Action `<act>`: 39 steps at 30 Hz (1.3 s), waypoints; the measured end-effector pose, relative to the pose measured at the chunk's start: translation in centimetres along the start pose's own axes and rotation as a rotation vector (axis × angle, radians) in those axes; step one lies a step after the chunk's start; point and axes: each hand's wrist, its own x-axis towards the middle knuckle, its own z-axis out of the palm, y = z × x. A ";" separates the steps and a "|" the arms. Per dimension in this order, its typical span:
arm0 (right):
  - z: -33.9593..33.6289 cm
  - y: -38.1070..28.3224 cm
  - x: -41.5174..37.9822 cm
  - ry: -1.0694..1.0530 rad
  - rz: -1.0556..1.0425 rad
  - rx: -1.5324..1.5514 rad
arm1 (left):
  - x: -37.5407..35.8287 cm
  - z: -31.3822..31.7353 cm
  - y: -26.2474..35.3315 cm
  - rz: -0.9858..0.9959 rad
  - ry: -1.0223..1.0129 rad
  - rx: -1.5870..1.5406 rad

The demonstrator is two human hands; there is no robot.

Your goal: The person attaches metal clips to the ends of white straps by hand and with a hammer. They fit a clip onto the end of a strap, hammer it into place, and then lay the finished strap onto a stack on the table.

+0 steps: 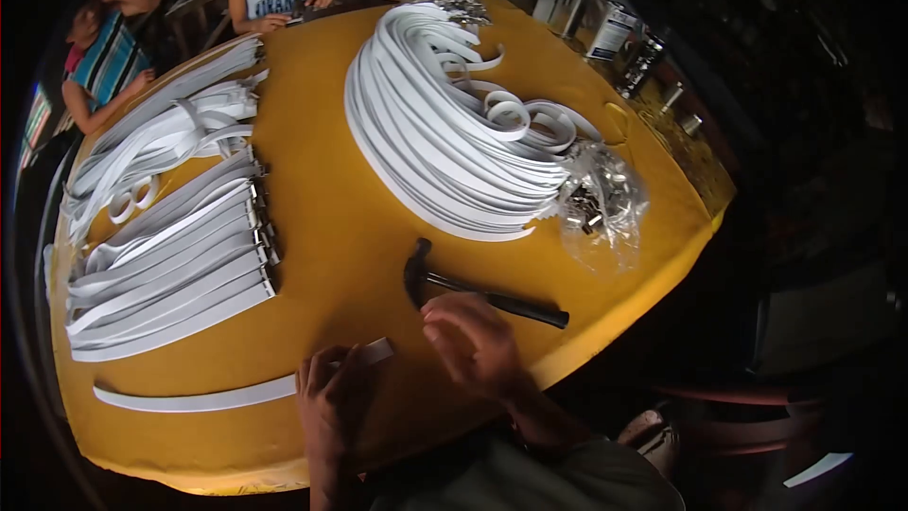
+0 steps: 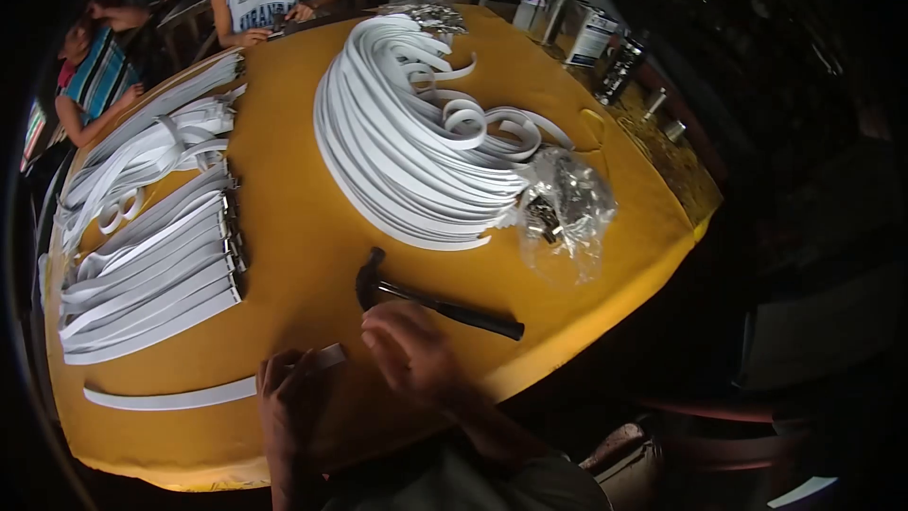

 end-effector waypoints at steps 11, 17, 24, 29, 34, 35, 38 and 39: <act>-14.8 8.2 3.7 0.189 0.382 -0.787 | 0.0 0.2 -0.3 -0.009 0.024 0.034; -14.6 12.8 3.9 -0.020 0.391 -0.895 | -0.2 0.0 -0.3 -0.019 0.058 0.023; -14.5 13.1 3.1 0.013 0.314 -0.981 | 0.0 0.0 -0.3 0.011 0.055 0.008; -14.1 10.4 3.3 0.069 0.206 -0.969 | 0.1 -0.2 -0.3 0.023 0.062 0.017; -13.6 5.7 2.2 0.362 0.242 -0.518 | 0.0 0.0 -0.4 0.021 0.070 0.006; -12.8 4.5 2.0 0.342 0.240 -0.371 | -0.2 -0.2 -0.5 -0.016 0.064 0.036; -9.8 1.9 0.4 0.209 0.322 0.125 | 0.0 -0.3 -0.6 0.027 0.057 0.041; -8.2 1.3 -0.2 0.135 0.379 0.295 | 0.0 -0.4 -0.6 0.032 0.048 0.029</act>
